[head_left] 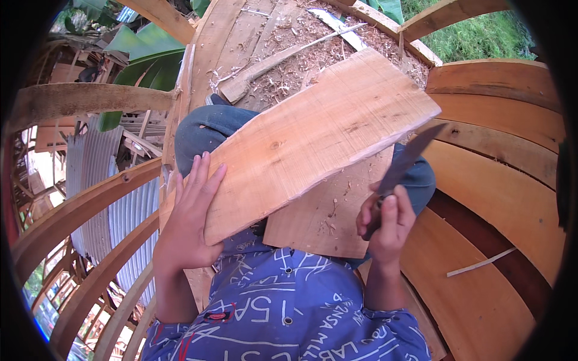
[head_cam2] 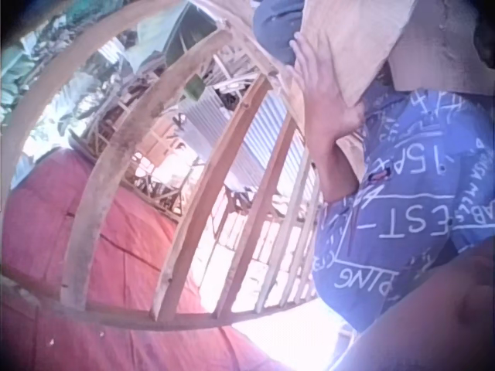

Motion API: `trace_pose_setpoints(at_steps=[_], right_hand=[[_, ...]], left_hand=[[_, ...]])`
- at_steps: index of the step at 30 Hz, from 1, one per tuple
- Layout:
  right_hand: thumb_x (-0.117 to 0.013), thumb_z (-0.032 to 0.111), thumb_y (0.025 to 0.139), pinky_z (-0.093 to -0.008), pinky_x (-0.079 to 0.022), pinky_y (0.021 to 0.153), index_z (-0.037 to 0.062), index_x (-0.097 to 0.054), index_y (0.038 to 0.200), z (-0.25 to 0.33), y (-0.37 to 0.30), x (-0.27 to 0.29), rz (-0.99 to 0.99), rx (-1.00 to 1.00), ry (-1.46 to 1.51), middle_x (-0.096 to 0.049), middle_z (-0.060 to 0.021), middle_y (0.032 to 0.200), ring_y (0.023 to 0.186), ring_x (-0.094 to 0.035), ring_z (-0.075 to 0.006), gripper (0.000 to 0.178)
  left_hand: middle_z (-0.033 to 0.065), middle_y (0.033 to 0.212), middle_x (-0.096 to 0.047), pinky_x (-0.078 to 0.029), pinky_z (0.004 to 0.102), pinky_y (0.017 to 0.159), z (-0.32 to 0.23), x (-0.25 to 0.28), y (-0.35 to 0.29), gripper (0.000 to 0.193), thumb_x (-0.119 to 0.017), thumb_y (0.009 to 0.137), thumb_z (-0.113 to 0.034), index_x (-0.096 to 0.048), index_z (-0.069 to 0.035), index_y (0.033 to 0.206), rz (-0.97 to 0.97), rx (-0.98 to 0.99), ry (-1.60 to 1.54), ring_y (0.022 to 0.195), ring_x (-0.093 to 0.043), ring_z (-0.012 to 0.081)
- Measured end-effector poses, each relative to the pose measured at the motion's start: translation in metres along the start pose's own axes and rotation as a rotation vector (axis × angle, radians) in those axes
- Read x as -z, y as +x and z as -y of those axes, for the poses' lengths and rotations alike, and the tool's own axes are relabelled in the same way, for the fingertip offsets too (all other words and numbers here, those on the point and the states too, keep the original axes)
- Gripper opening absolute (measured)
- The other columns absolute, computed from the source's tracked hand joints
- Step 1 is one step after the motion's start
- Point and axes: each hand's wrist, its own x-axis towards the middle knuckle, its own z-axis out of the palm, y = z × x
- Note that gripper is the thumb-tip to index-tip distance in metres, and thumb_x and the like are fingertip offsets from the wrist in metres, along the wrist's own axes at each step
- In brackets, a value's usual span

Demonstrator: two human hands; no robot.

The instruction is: The person sits cross-legged on a wooden floor and uses a curved knife to shave and smooth a rectangular piece of wood. They hold the wood with their left hand and repeatedly scrape the surface with the knife in their right hand, removing thin shavings.

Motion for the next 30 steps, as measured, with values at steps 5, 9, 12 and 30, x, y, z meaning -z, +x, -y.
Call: trace_pose_setpoints(at_steps=[5,9,12,30], right_hand=[[-0.044,0.011,0.100,-0.0228,-0.036,0.045,-0.0026,-0.056,0.114,-0.012,-0.012,-0.012,0.406,-0.046,-0.240,-0.052,-0.0028,0.065,0.046,-0.042,-0.0073,0.023],[-0.048,0.002,0.095,-0.0283,-0.044,0.053,-0.0064,-0.056,0.118,0.000,-0.002,-0.002,0.003,-0.076,0.200,-0.057,-0.0066,0.066,0.054,-0.056,-0.0135,0.026],[-0.038,0.019,0.103,-0.0238,-0.040,0.046,-0.0022,-0.052,0.116,-0.014,-0.012,-0.015,0.196,0.040,-0.156,-0.050,-0.0043,0.064,0.048,-0.048,-0.0091,0.028],[-0.036,0.025,0.104,-0.0230,-0.039,0.043,-0.0018,-0.050,0.110,-0.025,-0.011,-0.013,0.447,0.139,-0.366,-0.049,-0.0056,0.061,0.047,-0.046,-0.0097,0.031]], left_hand=[[0.0265,0.156,-0.021,-0.003,0.0569,0.117,-0.002,0.001,0.003,0.105,-0.062,0.048,-0.015,-0.034,-0.007,0.148,0.012,-0.004,0.037,0.147,-0.014,0.0404],[0.0263,0.156,-0.020,-0.003,0.0569,0.117,0.000,-0.003,-0.001,0.104,-0.062,0.049,-0.015,-0.034,-0.007,0.148,-0.016,0.013,0.024,0.147,-0.014,0.0403],[0.0262,0.156,-0.020,-0.003,0.0564,0.117,-0.004,0.000,0.002,0.104,-0.062,0.048,-0.014,-0.034,-0.007,0.148,0.000,0.008,0.045,0.147,-0.014,0.0401],[0.0258,0.156,-0.021,-0.003,0.0571,0.117,0.002,0.003,0.001,0.103,-0.065,0.050,-0.015,-0.034,-0.007,0.148,0.018,-0.017,0.025,0.147,-0.013,0.0404]])
